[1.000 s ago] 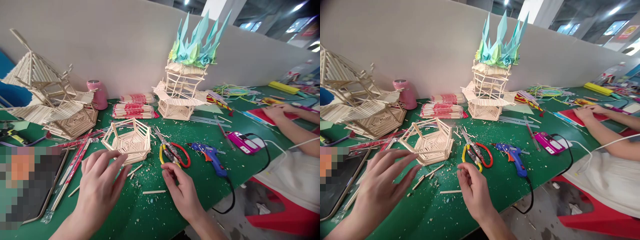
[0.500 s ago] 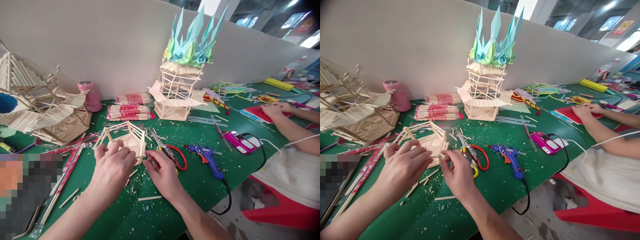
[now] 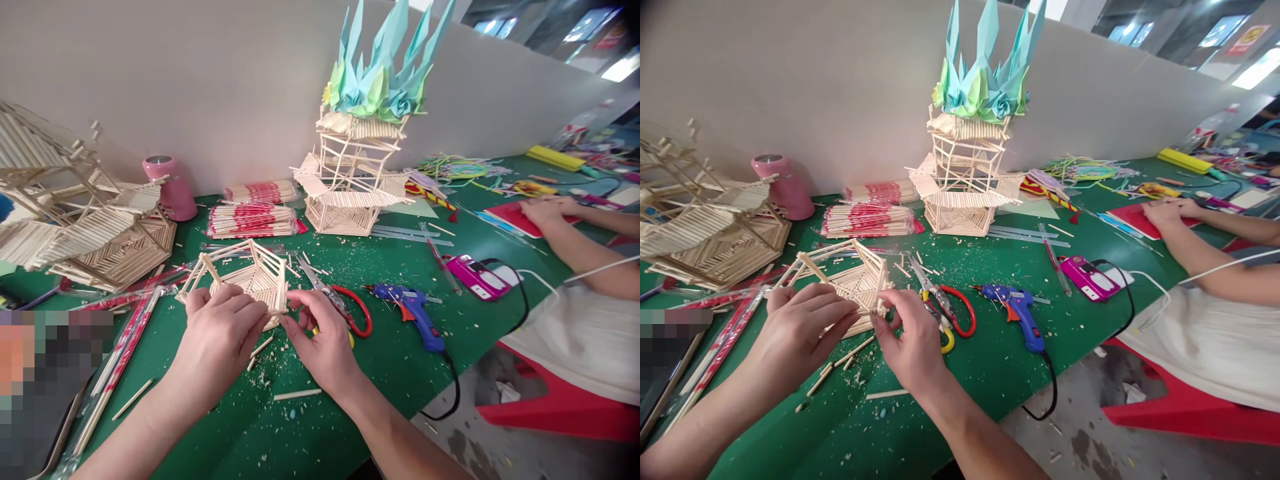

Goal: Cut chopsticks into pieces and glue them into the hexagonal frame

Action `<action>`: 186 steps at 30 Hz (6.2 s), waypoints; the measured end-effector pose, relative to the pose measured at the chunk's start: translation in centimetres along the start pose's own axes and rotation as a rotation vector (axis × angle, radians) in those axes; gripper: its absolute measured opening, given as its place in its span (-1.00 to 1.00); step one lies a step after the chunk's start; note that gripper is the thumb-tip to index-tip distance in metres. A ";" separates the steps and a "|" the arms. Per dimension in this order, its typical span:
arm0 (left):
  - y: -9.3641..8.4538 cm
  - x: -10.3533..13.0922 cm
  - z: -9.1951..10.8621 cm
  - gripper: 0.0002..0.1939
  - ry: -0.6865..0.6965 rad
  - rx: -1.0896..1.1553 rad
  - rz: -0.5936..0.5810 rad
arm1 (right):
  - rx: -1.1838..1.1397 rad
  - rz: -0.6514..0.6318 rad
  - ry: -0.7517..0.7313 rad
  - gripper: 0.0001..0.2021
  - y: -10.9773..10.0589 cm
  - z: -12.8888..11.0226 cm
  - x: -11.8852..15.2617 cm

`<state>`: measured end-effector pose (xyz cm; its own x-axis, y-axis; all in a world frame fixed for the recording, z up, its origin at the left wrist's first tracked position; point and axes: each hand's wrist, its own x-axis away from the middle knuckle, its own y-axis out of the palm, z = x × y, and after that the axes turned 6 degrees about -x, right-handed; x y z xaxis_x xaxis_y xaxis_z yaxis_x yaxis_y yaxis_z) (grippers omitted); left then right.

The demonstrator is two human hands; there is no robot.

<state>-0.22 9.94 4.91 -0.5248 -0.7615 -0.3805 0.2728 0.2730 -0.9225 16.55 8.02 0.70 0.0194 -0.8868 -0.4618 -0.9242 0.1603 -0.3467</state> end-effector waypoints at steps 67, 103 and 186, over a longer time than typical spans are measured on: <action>-1.0 2.8 -3.1 -0.84 -0.120 -0.011 -0.008 | 0.271 -0.391 -0.186 -0.76 -1.3 -0.3 -2.6; -1.3 4.1 -3.3 -0.72 -0.375 0.337 -0.159 | 0.310 -0.529 -0.145 -0.85 -1.1 -2.0 -4.1; -1.2 3.0 -3.1 -0.74 -0.353 0.360 -0.218 | 0.106 -0.430 -0.047 -0.69 -1.4 -0.3 -3.1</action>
<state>-4.65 9.17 4.68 -0.3139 -0.9460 -0.0813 0.4794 -0.0840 -0.8736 17.65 10.47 2.85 0.4131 -0.8622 -0.2933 -0.7839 -0.1728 -0.5963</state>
